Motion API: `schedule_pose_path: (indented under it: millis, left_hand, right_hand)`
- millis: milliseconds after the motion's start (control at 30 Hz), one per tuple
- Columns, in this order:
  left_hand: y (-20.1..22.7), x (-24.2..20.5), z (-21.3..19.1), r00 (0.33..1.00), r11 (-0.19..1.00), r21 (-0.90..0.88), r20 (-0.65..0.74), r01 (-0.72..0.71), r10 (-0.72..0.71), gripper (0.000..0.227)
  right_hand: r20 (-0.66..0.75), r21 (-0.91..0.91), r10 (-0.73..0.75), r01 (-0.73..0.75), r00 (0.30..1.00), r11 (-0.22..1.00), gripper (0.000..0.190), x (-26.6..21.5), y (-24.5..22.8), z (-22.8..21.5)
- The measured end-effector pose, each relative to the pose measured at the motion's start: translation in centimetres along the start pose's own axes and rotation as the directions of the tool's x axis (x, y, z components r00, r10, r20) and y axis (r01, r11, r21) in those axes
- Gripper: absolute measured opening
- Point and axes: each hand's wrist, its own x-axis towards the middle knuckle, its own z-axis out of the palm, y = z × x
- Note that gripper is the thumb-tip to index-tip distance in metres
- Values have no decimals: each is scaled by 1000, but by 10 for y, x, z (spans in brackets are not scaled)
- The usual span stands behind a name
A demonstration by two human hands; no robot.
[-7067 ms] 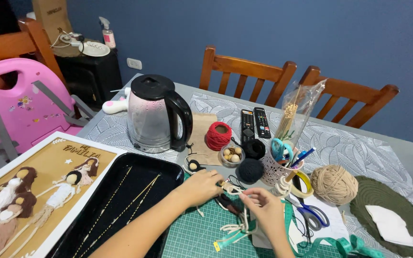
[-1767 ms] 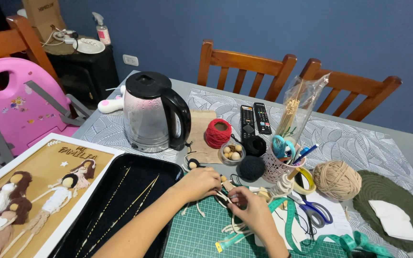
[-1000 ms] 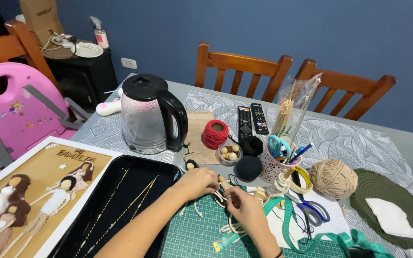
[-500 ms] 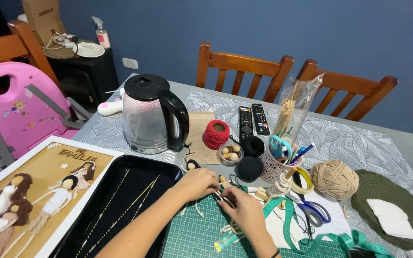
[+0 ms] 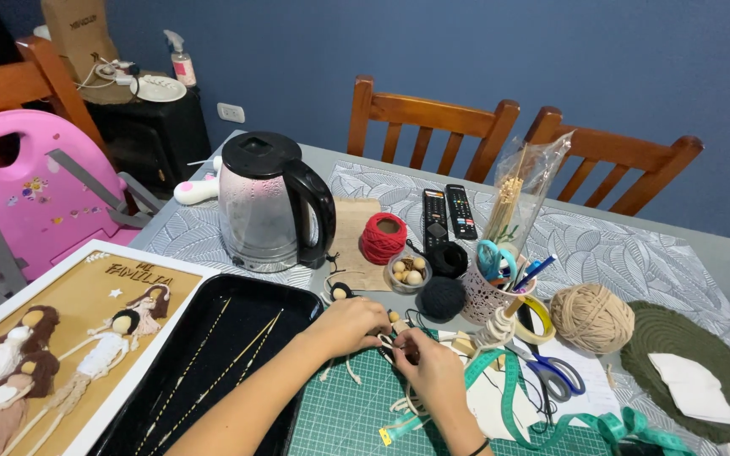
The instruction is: Measuring, cutting, and gluing materials to create small decorative dolls
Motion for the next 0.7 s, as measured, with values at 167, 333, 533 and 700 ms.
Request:
schedule_pose_path:
  millis: [167,333,533,700]
  left_hand:
    - [-6,7,13,997,998,44,-62,-52,55,15]
    - [2,5,1,998,998,-9,2,63,-63,10]
    - [0,5,3,998,999,-15,-27,48,-49,10]
    - [1,5,4,997,997,-21,-21,74,-74,9]
  right_hand:
    - [94,143,44,-57,995,988,15,1,1,-11]
    - [240,182,115,-161,964,970,34,0,2,-28]
    - [8,120,30,-31,1000,992,23,-1,8,-18]
    - [91,-40,-7,11,996,999,21,1,4,-1]
